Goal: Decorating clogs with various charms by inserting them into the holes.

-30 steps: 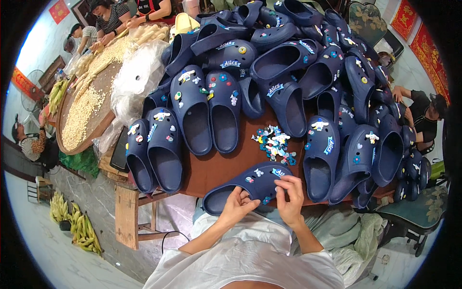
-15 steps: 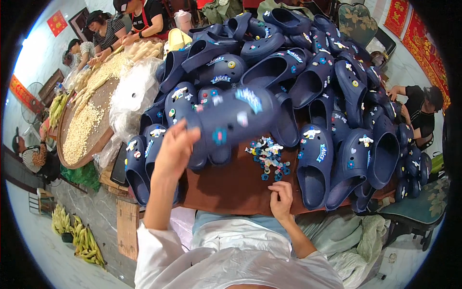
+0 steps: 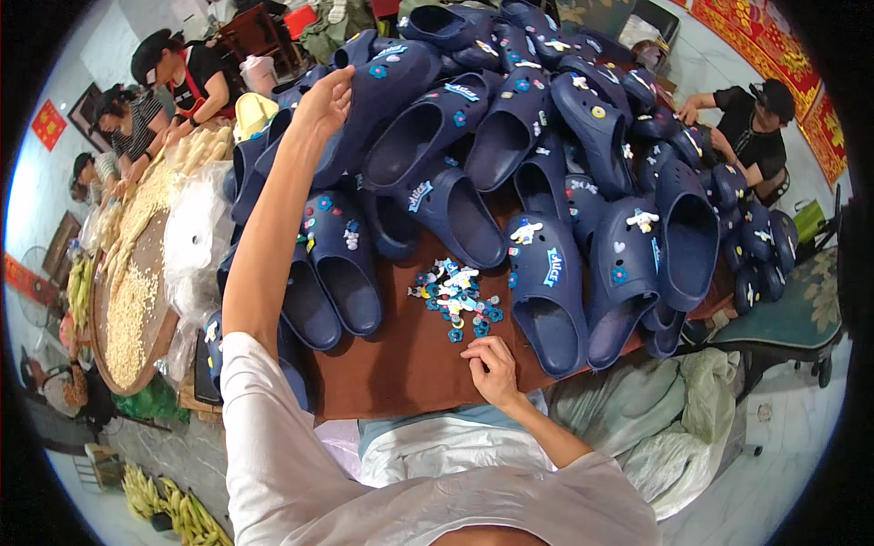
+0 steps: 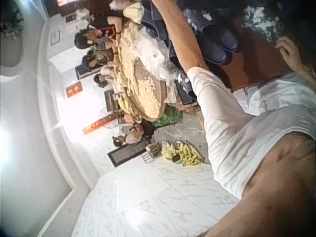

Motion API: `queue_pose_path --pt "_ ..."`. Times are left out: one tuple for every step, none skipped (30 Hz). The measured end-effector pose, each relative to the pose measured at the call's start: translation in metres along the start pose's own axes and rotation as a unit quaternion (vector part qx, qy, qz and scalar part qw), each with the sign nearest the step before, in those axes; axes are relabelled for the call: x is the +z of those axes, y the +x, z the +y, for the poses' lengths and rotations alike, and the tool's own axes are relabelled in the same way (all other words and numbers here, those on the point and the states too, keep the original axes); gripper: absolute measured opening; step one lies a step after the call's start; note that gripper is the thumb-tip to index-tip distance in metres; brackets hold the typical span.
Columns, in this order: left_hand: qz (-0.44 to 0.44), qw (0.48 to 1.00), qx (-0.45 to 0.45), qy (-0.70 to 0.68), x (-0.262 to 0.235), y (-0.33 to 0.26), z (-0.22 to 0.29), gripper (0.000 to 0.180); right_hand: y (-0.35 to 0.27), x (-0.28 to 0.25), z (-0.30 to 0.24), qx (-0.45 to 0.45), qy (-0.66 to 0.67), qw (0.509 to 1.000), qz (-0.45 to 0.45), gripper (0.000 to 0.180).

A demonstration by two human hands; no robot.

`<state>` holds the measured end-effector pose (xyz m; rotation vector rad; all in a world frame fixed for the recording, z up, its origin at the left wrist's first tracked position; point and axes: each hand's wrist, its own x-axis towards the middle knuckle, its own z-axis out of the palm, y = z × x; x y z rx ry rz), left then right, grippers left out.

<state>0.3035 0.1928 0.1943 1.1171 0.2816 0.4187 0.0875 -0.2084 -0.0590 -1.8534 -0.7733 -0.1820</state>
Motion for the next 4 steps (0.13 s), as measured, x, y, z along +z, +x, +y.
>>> queue_pose_path --pt "-0.009 0.999 -0.002 0.045 0.0 0.013 -0.001 0.033 0.0 0.0 0.001 0.008 0.008 1.0 -0.006 0.015" --pt "-0.025 0.996 -0.008 0.089 0.008 0.022 -0.006 0.034 -0.003 -0.001 0.003 0.02 0.012 1.0 -0.007 0.015" --pt "-0.049 0.993 -0.014 0.105 0.013 0.028 -0.013 0.039 -0.004 -0.002 0.005 0.02 0.007 1.0 -0.007 0.016" --pt "-0.025 0.988 -0.013 0.151 -0.002 0.04 -0.01 0.05 -0.004 0.001 0.004 0.013 0.011 1.0 -0.014 0.017"
